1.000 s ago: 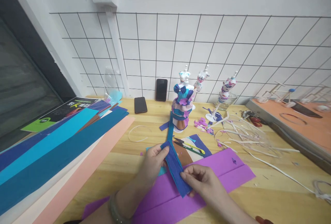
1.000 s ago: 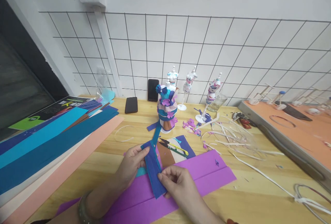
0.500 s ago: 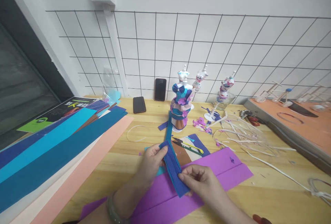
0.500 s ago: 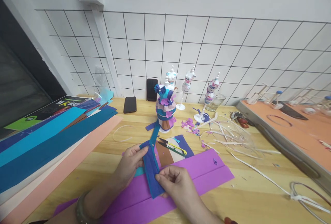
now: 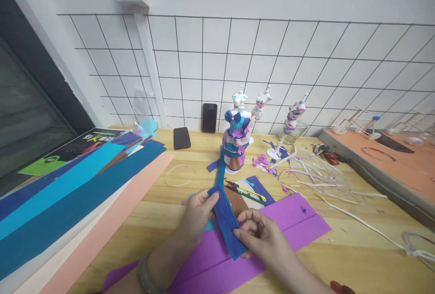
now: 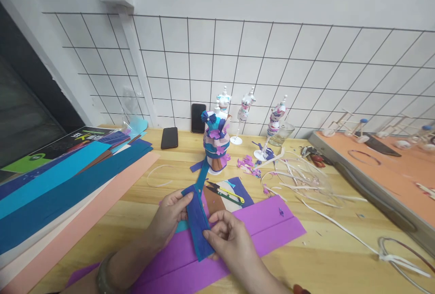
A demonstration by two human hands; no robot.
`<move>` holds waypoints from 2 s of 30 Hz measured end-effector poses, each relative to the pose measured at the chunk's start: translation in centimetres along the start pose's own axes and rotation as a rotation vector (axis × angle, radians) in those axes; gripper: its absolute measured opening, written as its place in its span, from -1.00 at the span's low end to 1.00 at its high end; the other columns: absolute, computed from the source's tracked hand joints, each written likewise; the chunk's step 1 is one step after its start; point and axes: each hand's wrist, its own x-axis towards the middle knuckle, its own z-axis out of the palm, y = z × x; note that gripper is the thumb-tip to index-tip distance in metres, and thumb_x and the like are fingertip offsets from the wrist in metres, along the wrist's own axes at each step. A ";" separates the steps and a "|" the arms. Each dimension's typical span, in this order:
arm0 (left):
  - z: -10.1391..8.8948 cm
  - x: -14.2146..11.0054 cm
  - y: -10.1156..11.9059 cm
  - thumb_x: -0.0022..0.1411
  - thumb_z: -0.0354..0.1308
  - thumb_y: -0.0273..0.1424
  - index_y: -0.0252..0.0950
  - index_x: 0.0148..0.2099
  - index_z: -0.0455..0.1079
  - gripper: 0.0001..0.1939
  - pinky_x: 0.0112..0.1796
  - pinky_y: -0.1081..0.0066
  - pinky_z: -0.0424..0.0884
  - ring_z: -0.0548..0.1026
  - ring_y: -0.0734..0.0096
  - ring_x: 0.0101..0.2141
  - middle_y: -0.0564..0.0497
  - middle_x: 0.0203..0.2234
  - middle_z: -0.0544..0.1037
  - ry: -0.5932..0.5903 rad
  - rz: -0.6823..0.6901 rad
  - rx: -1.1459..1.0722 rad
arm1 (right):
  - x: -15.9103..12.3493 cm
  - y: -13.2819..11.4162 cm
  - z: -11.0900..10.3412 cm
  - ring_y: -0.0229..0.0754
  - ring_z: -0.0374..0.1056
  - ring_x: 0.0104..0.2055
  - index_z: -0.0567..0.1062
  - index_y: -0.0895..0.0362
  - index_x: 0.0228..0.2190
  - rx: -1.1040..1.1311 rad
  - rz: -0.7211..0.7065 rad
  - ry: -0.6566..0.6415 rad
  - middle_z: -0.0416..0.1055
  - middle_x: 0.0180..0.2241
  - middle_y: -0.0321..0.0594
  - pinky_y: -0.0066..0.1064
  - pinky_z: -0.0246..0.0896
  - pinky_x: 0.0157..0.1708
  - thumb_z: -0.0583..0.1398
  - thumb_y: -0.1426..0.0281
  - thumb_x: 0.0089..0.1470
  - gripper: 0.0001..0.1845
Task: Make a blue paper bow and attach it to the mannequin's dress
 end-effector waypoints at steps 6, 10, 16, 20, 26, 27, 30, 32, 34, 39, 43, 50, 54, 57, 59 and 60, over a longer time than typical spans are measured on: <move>-0.1 0.0 -0.1 0.03 0.19 -0.27 -0.38 -0.32 0.45 -0.75 -0.56 0.51 0.35 0.41 0.49 -0.61 0.00 -0.59 0.54 0.001 0.020 -0.001 | -0.2 -0.7 -0.2 -0.36 0.22 -0.73 0.42 0.20 -0.39 -0.095 0.022 -0.106 0.26 -0.72 -0.43 -0.51 0.19 -0.66 0.26 0.03 -0.24 -0.49; 0.0 0.1 -0.1 0.01 0.20 -0.26 -0.38 -0.33 0.45 -0.74 -0.59 0.53 0.32 0.39 0.51 -0.64 0.02 -0.61 0.53 0.013 0.019 0.006 | -0.5 -1.0 -0.3 -0.38 0.19 -0.71 0.46 0.22 -0.55 -0.131 0.003 -0.167 0.31 -0.72 -0.36 -0.53 0.10 -0.63 0.19 0.01 -0.14 -0.52; 0.0 0.0 -0.1 0.04 0.15 -0.19 -0.39 -0.33 0.43 -0.68 -0.61 0.53 0.29 0.39 0.52 -0.65 0.01 -0.61 0.52 -0.054 -0.010 0.037 | -0.5 -1.1 -0.3 -0.38 0.17 -0.73 0.41 0.23 -0.61 -0.122 0.005 -0.154 0.31 -0.75 -0.35 -0.54 0.06 -0.64 0.18 0.01 -0.13 -0.52; 0.1 -0.1 -0.2 -0.03 0.22 -0.20 -0.38 -0.35 0.41 -0.69 -0.61 0.54 0.29 0.41 0.51 -0.63 0.00 -0.58 0.53 -0.142 -0.040 0.116 | -0.3 -1.1 -0.4 -0.38 0.18 -0.74 0.42 0.23 -0.60 -0.092 0.007 -0.136 0.31 -0.76 -0.35 -0.55 0.05 -0.67 0.17 0.00 -0.12 -0.51; 0.1 -0.1 -0.5 -0.06 0.24 -0.24 -0.39 -0.49 0.39 -0.73 -0.59 0.51 0.28 0.40 0.49 -0.64 0.01 -0.65 0.51 -0.128 -0.038 0.181 | -0.2 -0.8 -0.4 -0.40 0.18 -0.76 0.41 0.22 -0.61 -0.068 0.008 -0.125 0.31 -0.75 -0.37 -0.58 0.06 -0.70 0.22 0.07 -0.13 -0.57; 0.1 -0.1 -0.5 -0.06 0.24 -0.24 -0.39 -0.49 0.39 -0.73 -0.58 0.51 0.29 0.40 0.49 -0.64 0.01 -0.65 0.51 -0.131 -0.040 0.178 | -0.2 -0.8 -0.4 -0.40 0.19 -0.76 0.41 0.22 -0.60 -0.062 0.008 -0.122 0.32 -0.75 -0.37 -0.58 0.07 -0.71 0.23 0.07 -0.14 -0.58; 0.1 0.0 -0.6 -0.07 0.25 -0.23 -0.40 -0.50 0.40 -0.71 -0.54 0.49 0.31 0.41 0.49 -0.62 0.01 -0.64 0.51 -0.141 -0.046 0.168 | -0.2 -0.6 -0.4 -0.40 0.20 -0.76 0.41 0.23 -0.56 -0.046 0.008 -0.123 0.33 -0.75 -0.37 -0.58 0.10 -0.70 0.24 0.09 -0.15 -0.59; 0.1 0.0 -0.5 -0.09 0.25 -0.22 -0.40 -0.52 0.40 -0.70 -0.54 0.50 0.31 0.40 0.49 -0.63 0.02 -0.65 0.51 -0.141 -0.047 0.166 | -0.1 -0.5 -0.5 -0.40 0.20 -0.75 0.41 0.23 -0.55 -0.040 0.002 -0.132 0.33 -0.75 -0.36 -0.58 0.11 -0.70 0.23 0.09 -0.13 -0.59; 0.1 0.0 -0.4 -0.08 0.25 -0.21 -0.40 -0.53 0.39 -0.69 -0.58 0.52 0.29 0.39 0.51 -0.65 0.03 -0.67 0.49 -0.134 -0.044 0.166 | 0.0 -0.4 -0.5 -0.41 0.19 -0.75 0.41 0.24 -0.56 -0.039 -0.003 -0.134 0.32 -0.75 -0.35 -0.59 0.10 -0.70 0.20 0.08 -0.09 -0.58; 0.1 0.1 -0.2 -0.02 0.20 -0.20 -0.39 -0.36 0.43 -0.69 -0.64 0.58 0.29 0.36 0.58 -0.66 0.03 -0.61 0.50 -0.138 -0.022 0.148 | 0.1 -0.3 -0.5 -0.41 0.19 -0.76 0.40 0.23 -0.56 -0.054 0.000 -0.080 0.32 -0.76 -0.36 -0.59 0.07 -0.71 0.20 0.07 -0.10 -0.57; 0.1 0.0 -0.3 -0.03 0.20 -0.17 -0.39 -0.27 0.41 -0.62 -0.74 0.63 0.24 0.33 0.63 -0.71 0.00 -0.54 0.51 -0.155 -0.048 0.090 | 0.1 -0.3 -0.5 -0.40 0.19 -0.77 0.39 0.22 -0.58 -0.078 0.021 -0.072 0.33 -0.77 -0.36 -0.57 0.07 -0.71 0.22 0.05 -0.14 -0.56; 0.2 -0.2 -0.3 0.01 0.20 -0.21 -0.39 -0.24 0.35 -0.64 -0.66 0.55 0.41 0.44 0.52 -0.60 -0.03 -0.46 0.51 -0.150 -0.097 -0.041 | 0.2 -0.1 -0.7 -0.37 0.22 -0.73 0.41 0.23 -0.50 -0.175 -0.004 -0.020 0.33 -0.72 -0.36 -0.55 0.12 -0.68 0.26 0.10 -0.18 -0.59; 0.3 -0.3 -0.3 0.08 0.16 -0.30 -0.38 -0.25 0.34 -0.75 -0.45 0.44 0.49 0.48 0.49 -0.51 -0.01 -0.48 0.50 -0.129 -0.114 -0.043 | 0.2 -0.8 -1.1 -0.29 0.30 -0.59 0.41 0.19 -0.40 -0.209 -0.134 0.045 0.38 -0.56 -0.28 -0.49 0.20 -0.61 0.23 0.16 -0.11 -0.65; 0.6 -0.5 -0.4 0.09 0.16 -0.32 -0.37 -0.20 0.36 -0.74 -0.42 0.43 0.49 0.51 0.40 -0.40 -0.05 -0.38 0.52 -0.180 -0.128 0.015 | 0.0 -1.6 -1.5 -0.24 0.33 -0.44 0.40 0.16 -0.37 -0.263 -0.278 0.101 0.39 -0.44 -0.23 -0.43 0.25 -0.45 0.21 0.22 -0.05 -0.73; 0.9 -0.9 -0.4 0.07 0.17 -0.32 -0.35 -0.15 0.36 -0.70 -0.41 0.43 0.48 0.51 0.34 -0.32 -0.09 -0.29 0.52 -0.225 -0.142 0.054 | -0.2 -2.0 -1.6 -0.21 0.32 -0.40 0.38 0.15 -0.34 -0.288 -0.331 0.121 0.38 -0.40 -0.22 -0.39 0.25 -0.40 0.18 0.24 0.00 -0.76; 1.1 -1.0 -0.5 0.05 0.19 -0.32 -0.35 -0.13 0.36 -0.67 -0.40 0.42 0.48 0.51 0.33 -0.31 -0.10 -0.27 0.51 -0.242 -0.156 0.072 | -0.3 -2.1 -1.6 -0.20 0.31 -0.39 0.38 0.14 -0.33 -0.295 -0.355 0.132 0.37 -0.39 -0.21 -0.38 0.25 -0.39 0.16 0.25 0.01 -0.78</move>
